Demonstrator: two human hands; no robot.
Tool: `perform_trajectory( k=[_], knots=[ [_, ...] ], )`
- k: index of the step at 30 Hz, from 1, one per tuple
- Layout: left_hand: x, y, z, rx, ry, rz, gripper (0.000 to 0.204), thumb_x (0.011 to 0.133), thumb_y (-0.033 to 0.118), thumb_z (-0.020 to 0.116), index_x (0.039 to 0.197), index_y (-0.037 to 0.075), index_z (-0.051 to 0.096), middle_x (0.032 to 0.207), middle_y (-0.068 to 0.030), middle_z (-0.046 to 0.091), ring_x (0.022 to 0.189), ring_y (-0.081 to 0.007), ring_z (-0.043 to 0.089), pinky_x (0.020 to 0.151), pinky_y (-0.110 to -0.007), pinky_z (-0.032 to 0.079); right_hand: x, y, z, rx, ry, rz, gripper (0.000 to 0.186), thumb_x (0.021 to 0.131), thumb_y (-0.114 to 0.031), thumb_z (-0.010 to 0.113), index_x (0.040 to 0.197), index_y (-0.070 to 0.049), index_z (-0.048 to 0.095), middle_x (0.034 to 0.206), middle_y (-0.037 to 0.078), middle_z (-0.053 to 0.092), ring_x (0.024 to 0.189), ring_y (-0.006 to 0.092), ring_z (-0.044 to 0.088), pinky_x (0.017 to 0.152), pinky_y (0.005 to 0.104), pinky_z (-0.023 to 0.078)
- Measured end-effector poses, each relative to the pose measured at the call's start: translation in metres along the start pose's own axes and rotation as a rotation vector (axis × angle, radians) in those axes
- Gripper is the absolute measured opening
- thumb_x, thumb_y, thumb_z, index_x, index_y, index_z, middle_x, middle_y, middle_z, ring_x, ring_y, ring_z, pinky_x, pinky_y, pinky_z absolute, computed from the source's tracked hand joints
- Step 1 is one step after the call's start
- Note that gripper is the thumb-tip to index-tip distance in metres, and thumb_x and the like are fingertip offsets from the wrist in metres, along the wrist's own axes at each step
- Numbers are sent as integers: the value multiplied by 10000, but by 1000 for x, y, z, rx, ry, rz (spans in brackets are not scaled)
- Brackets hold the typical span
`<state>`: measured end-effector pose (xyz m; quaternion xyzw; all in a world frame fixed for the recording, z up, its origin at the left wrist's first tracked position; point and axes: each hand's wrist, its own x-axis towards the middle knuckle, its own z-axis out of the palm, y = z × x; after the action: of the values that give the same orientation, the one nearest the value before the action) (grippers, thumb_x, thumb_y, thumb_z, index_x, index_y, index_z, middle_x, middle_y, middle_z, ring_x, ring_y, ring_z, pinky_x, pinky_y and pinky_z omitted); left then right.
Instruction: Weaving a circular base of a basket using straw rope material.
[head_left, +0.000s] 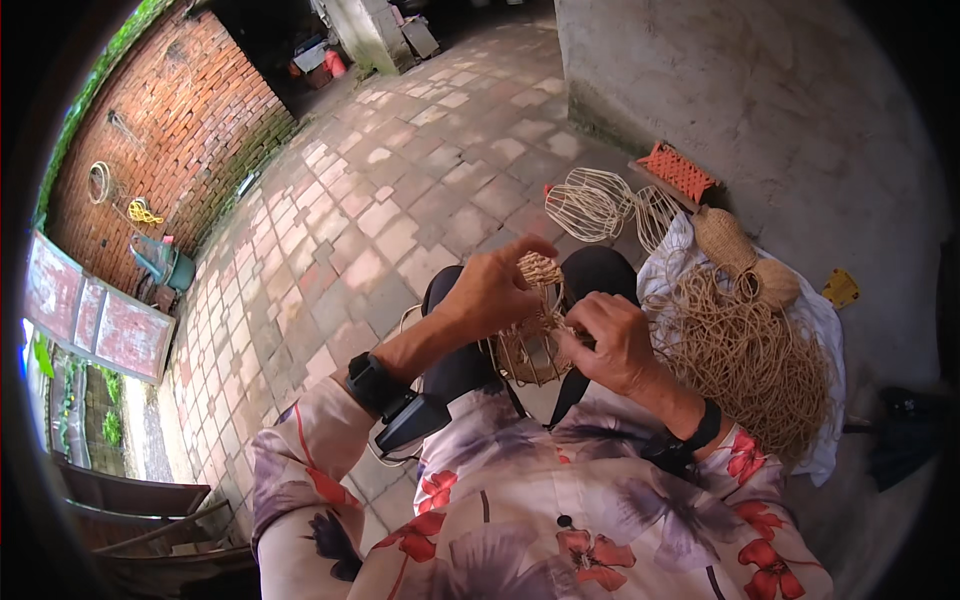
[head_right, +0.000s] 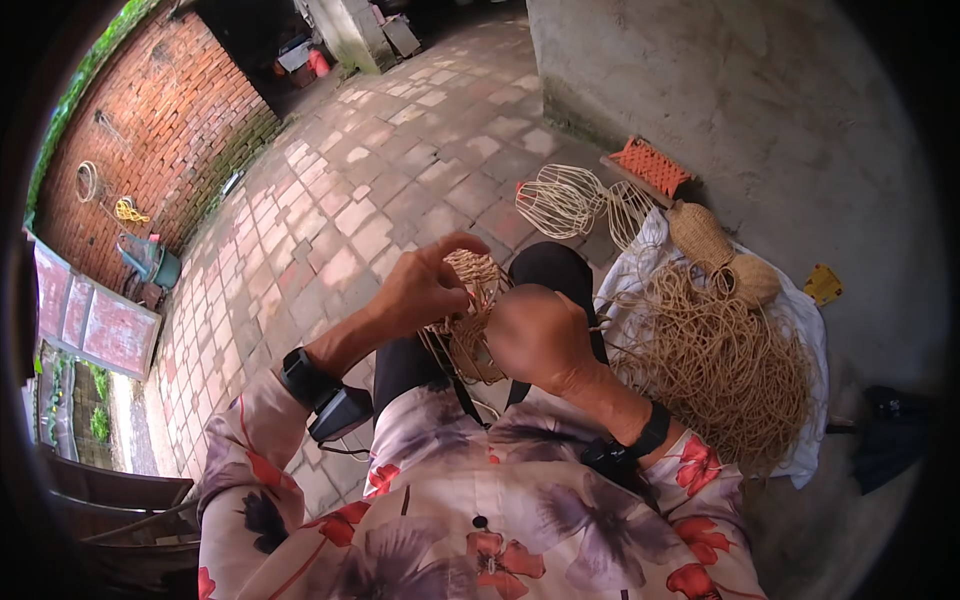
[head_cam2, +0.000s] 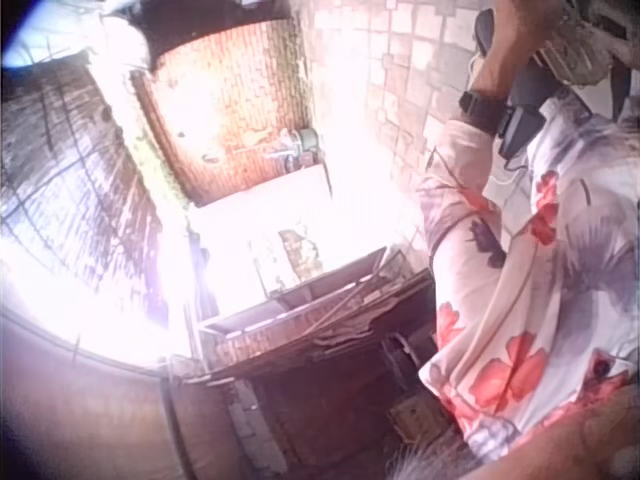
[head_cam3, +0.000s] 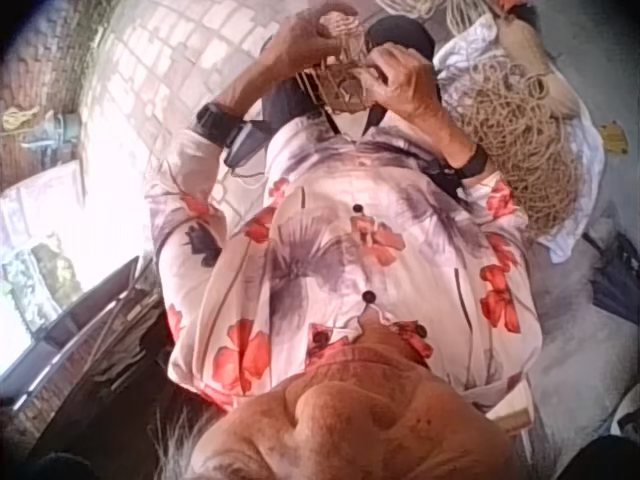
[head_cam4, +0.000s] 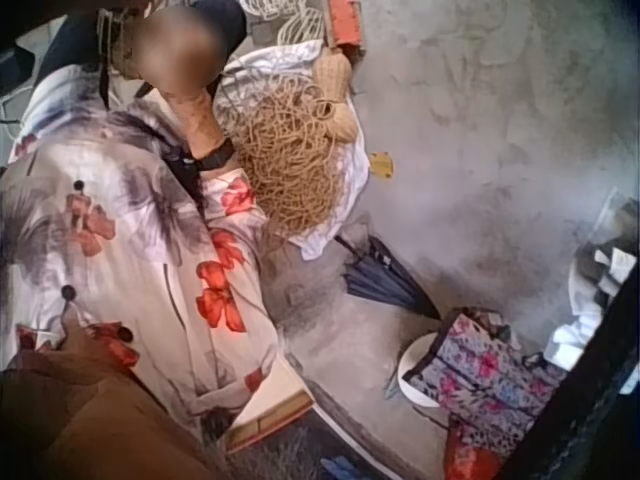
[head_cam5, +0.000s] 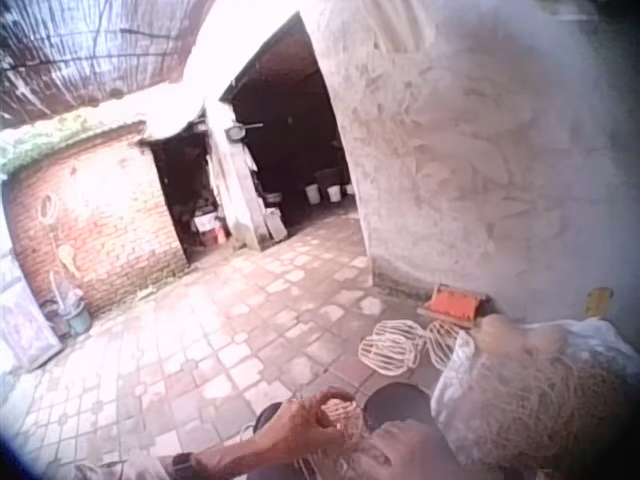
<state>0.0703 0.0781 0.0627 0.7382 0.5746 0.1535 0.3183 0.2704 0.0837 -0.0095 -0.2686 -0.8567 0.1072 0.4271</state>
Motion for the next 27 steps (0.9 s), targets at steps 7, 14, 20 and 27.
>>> perform_trajectory(
  k=[7,14,20,27],
  knots=[
    [-31,-18,15,-997,110,-130,336,830,23,621,1144,114,541,838,-9,630,621,-44,484,526,-193,367,16,9,13,499,4,420,144,825,4,646,935,-18,557,796,82,583,664,180,614,618,312,500],
    [-55,-27,23,-1289,-69,-107,157,953,139,559,1099,95,594,786,49,556,608,-33,423,541,-183,309,4,7,15,412,-100,426,151,804,47,612,904,-21,521,830,99,590,693,178,615,612,325,502],
    [-80,-28,-3,-1206,156,67,156,984,149,571,1115,74,606,769,21,564,610,-40,427,544,-180,324,37,-24,-5,298,-29,140,257,855,23,612,1106,-27,585,914,109,636,775,195,651,645,306,516],
    [-76,-24,-13,-1119,384,157,190,976,155,593,1142,61,587,853,-48,669,654,-52,556,573,-200,445,36,-37,3,816,-162,236,239,982,-117,583,1186,-3,630,937,84,684,803,104,644,701,237,523]
  ],
)
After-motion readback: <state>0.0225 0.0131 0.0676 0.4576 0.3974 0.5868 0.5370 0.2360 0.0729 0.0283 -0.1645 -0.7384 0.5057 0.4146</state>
